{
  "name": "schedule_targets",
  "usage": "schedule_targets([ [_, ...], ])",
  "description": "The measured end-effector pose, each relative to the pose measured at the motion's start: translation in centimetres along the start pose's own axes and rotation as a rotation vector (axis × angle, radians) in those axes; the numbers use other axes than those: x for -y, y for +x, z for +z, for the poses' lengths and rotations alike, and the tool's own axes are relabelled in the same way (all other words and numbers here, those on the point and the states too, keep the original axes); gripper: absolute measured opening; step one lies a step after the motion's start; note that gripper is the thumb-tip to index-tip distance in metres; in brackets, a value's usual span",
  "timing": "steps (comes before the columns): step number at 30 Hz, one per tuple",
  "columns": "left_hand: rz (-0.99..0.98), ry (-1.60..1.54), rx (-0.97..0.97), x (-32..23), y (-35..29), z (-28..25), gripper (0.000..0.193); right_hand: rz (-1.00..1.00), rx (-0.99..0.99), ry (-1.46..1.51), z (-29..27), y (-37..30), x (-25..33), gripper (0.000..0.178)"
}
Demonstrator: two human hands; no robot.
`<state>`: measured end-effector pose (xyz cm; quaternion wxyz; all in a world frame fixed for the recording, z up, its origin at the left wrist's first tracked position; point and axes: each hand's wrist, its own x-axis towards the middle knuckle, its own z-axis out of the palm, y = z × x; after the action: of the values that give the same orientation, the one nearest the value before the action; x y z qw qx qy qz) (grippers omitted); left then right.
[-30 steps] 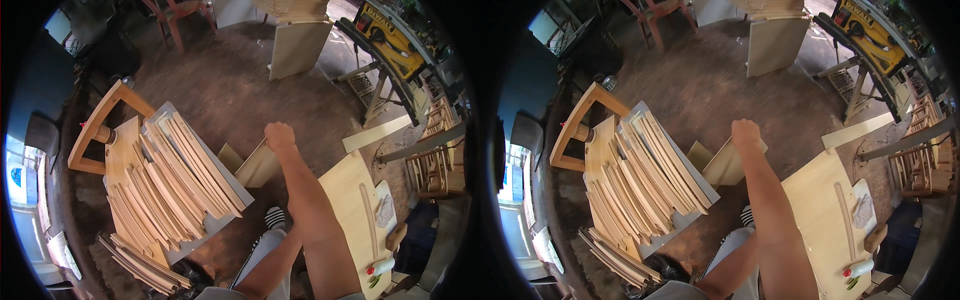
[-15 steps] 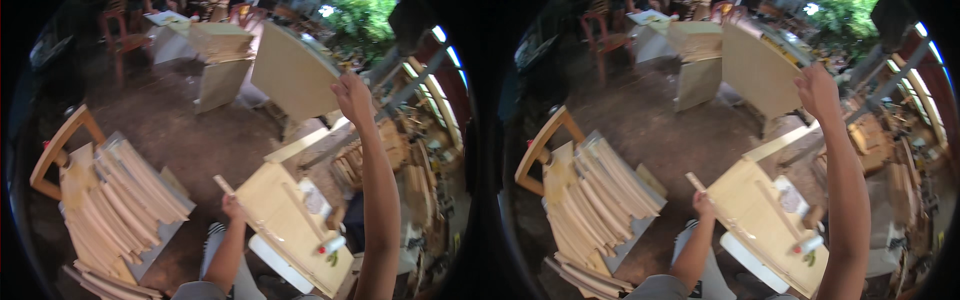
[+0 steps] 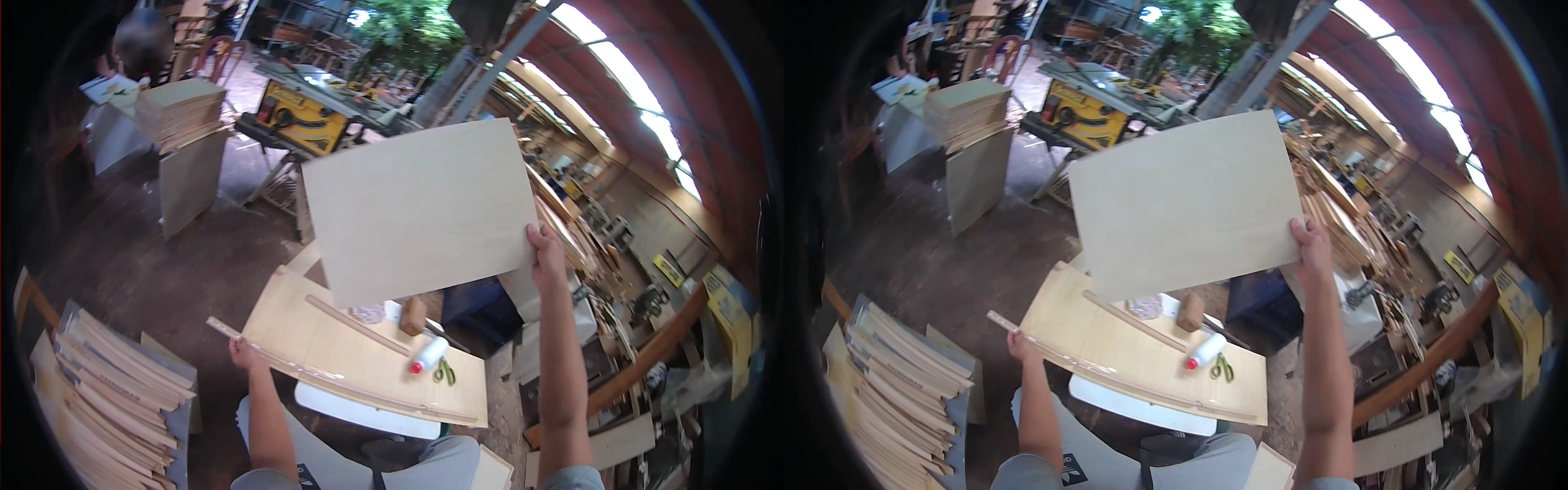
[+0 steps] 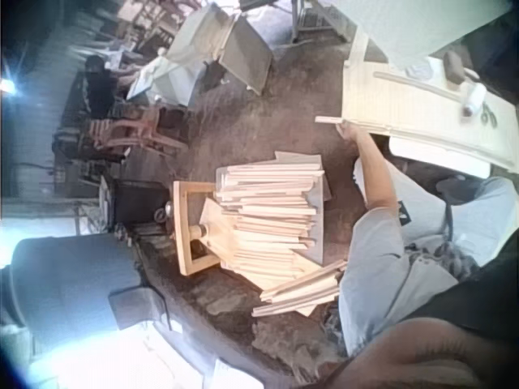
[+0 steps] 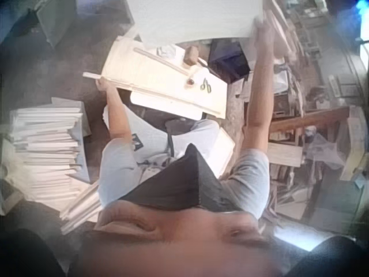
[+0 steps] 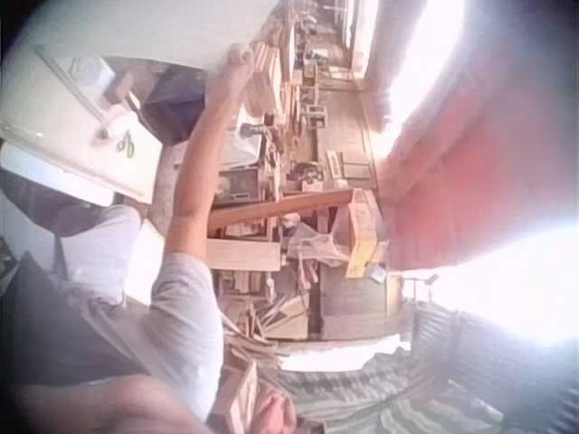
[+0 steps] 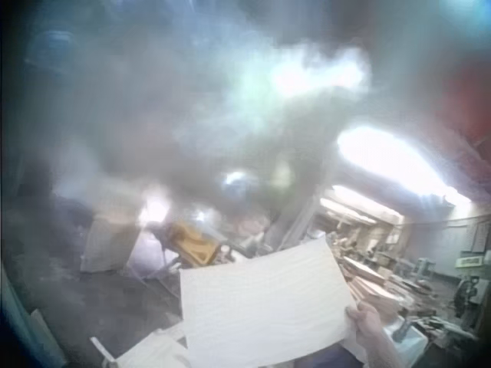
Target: Assembling a small wooden frame using glue, adhesive tape, and a wooden mallet to join the pieces.
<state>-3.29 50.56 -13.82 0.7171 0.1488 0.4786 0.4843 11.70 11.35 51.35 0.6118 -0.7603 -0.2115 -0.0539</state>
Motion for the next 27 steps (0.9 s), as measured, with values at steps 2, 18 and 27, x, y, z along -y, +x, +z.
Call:
schedule_targets([
  [2,-0.012,0.003,-0.004,-0.6,-0.3,-0.3,0.033,0.044,-0.114,0.213,-2.0,-3.6,-1.2,0.025],
  [18,-0.11,0.113,0.043,-1.4,-1.8,1.6,0.041,0.44,0.125,1.227,-12.6,-20.0,-13.4,0.061],
  [27,0.101,-0.047,0.071,2.6,6.0,-3.6,0.023,0.457,-0.569,1.332,-14.4,-20.8,-17.4,0.034],
])
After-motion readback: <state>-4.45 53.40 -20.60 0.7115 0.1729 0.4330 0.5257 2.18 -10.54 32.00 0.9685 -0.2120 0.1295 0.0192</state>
